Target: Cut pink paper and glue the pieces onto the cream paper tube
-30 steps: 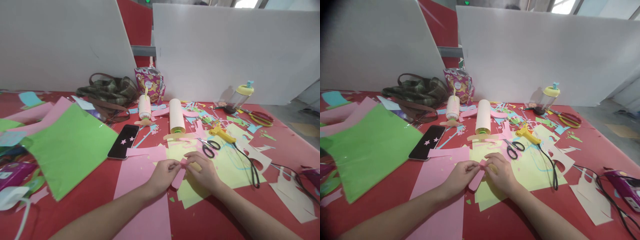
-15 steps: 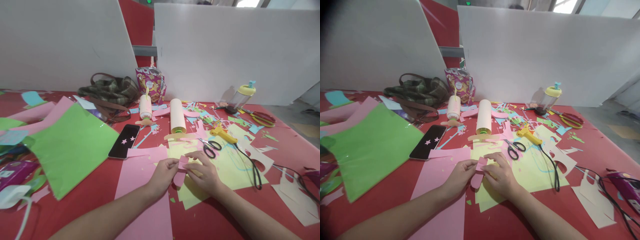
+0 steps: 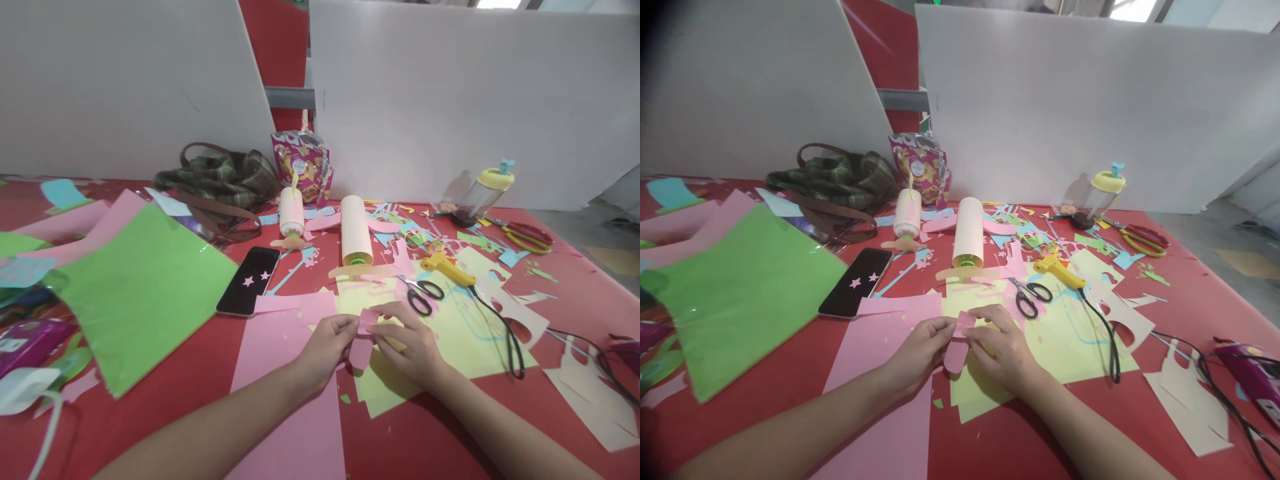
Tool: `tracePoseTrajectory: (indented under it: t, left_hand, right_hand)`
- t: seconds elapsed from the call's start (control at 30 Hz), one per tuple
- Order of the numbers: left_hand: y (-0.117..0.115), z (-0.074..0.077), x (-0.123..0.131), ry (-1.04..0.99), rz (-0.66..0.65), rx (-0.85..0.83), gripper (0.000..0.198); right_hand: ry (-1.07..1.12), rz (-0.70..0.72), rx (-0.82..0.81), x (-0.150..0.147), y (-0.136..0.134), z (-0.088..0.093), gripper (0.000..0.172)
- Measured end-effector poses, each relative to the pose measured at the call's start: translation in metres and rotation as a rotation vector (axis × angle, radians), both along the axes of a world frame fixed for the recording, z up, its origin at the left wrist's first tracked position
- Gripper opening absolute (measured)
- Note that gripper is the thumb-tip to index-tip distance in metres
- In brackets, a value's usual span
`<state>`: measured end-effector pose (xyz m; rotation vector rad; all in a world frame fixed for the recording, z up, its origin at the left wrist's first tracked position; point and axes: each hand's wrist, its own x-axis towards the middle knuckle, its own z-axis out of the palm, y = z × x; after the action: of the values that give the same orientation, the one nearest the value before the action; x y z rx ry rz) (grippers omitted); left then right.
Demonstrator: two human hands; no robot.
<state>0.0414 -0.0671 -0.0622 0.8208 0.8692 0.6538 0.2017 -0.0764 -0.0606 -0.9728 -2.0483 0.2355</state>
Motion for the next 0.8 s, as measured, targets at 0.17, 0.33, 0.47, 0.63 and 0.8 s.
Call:
tracePoseTrajectory:
  t: [0.17, 0.33, 0.47, 0.63, 0.8]
  left_hand:
    - [0.0, 0.0005, 0.0, 0.005, 0.024, -0.033, 0.03]
    - [0.0, 0.0013, -0.0001, 0.026, 0.046, -0.006, 0.029]
    - [-0.0006, 0.0035, 0.0004, 0.111, 0.042, 0.065, 0.026]
    - [-0.0015, 0.0078, 0.0005, 0.13, 0.03, 0.115, 0.028]
    - [-0.0061, 0.0092, -0.0001, 0.156, -0.009, 0.205, 0.03]
  right_hand:
    - [-0.015, 0.007, -0.011, -0.0003, 0.0003, 0.0005, 0.022]
    - [-0.024, 0.019, -0.001, 0.0003, 0.0003, -0.0003, 0.019]
    - [-0.043, 0.019, -0.01, 0.0002, -0.0015, -0.0009, 0.019]
    - [0.07, -0.106, -0.091, -0.0001, -0.0022, -0.0005, 0.013]
    - [0.056, -0.123, -0.332, -0.0009, 0.0005, -0.0024, 0.009]
